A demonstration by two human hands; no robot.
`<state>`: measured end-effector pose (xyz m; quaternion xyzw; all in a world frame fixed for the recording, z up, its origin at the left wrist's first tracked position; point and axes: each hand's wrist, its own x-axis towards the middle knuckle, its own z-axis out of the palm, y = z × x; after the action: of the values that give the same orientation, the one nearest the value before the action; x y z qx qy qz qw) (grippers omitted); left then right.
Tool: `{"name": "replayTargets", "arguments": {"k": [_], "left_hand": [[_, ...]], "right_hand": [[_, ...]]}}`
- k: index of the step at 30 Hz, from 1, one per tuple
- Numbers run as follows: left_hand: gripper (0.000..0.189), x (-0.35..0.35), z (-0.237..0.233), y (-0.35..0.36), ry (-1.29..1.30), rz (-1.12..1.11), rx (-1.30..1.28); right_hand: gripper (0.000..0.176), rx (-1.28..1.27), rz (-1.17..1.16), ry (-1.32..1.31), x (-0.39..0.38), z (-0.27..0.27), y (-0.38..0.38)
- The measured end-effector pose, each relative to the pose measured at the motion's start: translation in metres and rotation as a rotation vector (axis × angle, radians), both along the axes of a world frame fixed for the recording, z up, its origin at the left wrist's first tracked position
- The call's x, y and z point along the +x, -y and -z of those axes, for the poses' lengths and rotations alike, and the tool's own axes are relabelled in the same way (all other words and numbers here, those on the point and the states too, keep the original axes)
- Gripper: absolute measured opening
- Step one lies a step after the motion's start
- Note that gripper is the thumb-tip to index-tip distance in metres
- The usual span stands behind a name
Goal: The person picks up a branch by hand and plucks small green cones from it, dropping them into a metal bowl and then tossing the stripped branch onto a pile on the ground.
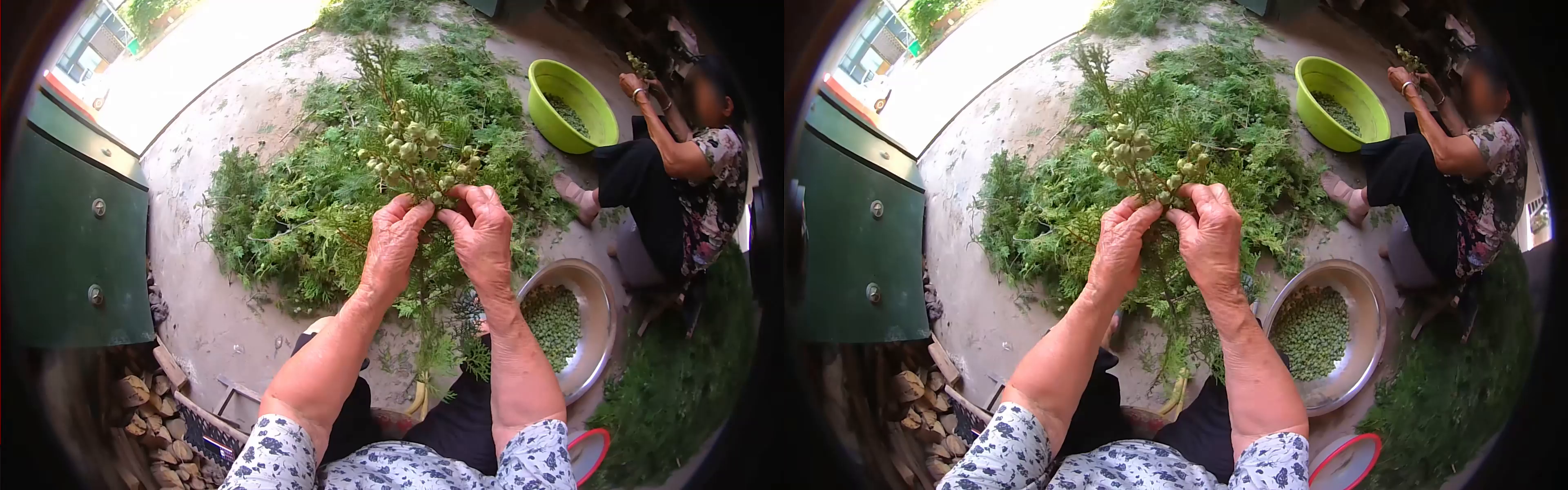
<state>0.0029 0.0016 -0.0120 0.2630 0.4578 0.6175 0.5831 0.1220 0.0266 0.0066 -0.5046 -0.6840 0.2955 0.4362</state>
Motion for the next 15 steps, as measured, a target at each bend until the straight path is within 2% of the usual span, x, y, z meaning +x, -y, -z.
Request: {"name": "replayTargets", "arguments": {"k": [5,9,10,13,15], "left_hand": [[0.017,0.004,0.003,-0.005,-0.096,0.075,0.062],[0.017,0.008,0.003,-0.008,-0.067,0.083,0.047],[0.018,0.013,-0.005,-0.007,0.007,0.048,0.061],[0.018,0.014,-0.004,-0.006,0.014,0.04,0.08],[0.018,0.013,-0.006,-0.005,0.027,0.061,0.058]], "right_hand": [[0.018,0.053,0.067,-0.066,0.004,0.001,-0.002],[0.014,0.055,0.129,-0.077,0.002,0.001,0.003],[0.013,0.025,0.157,-0.115,0.001,0.001,0.003],[0.01,-0.027,0.206,-0.164,-0.005,0.003,0.005],[0.011,-0.106,0.251,-0.308,-0.009,0.011,0.004]]}}
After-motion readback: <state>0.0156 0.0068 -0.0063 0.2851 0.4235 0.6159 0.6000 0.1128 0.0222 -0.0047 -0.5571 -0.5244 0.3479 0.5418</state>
